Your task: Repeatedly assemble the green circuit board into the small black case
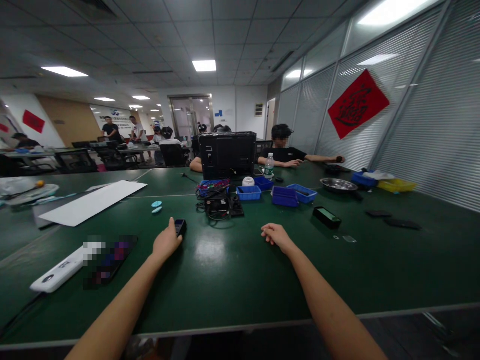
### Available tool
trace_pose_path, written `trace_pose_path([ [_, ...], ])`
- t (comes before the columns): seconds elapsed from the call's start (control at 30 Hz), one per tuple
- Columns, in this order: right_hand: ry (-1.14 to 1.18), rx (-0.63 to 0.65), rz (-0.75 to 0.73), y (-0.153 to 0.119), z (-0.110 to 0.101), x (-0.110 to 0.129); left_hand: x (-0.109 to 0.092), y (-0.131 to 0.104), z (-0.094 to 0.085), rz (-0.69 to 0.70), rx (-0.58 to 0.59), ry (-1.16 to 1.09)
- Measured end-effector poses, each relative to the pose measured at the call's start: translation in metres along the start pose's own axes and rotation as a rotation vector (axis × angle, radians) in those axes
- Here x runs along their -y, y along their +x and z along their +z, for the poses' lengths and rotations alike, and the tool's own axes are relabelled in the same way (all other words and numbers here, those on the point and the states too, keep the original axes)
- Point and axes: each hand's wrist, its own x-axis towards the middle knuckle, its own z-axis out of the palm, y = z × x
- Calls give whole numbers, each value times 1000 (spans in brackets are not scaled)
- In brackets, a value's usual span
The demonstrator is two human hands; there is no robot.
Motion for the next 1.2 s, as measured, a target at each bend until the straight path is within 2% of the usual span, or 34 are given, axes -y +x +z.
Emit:
trace_pose_path([
  [0.13,-8,21,-15,0,0,0,14,5,4,-78,-19,19],
  [0.27,-7,14,-13,2,1,-2,29,6,2,-95,-29,39],
  [0.4,-3,20,-10,4,1,-3,23,1,3,-61,-30,45],
  [0.53,-3,21,-24,3,1,-2,-1,-7,8,11,-24,30],
  [0.83,-7,22,-4,-1,2,2,-75,-15,30,160,-29,-49],
  [0.97,-11,15,-4,0,3,3,-112,-21,41,286,-24,-160],
  [1.2,-48,-22,-29,3,4,0,-175,-34,61,427,-7,-410],
])
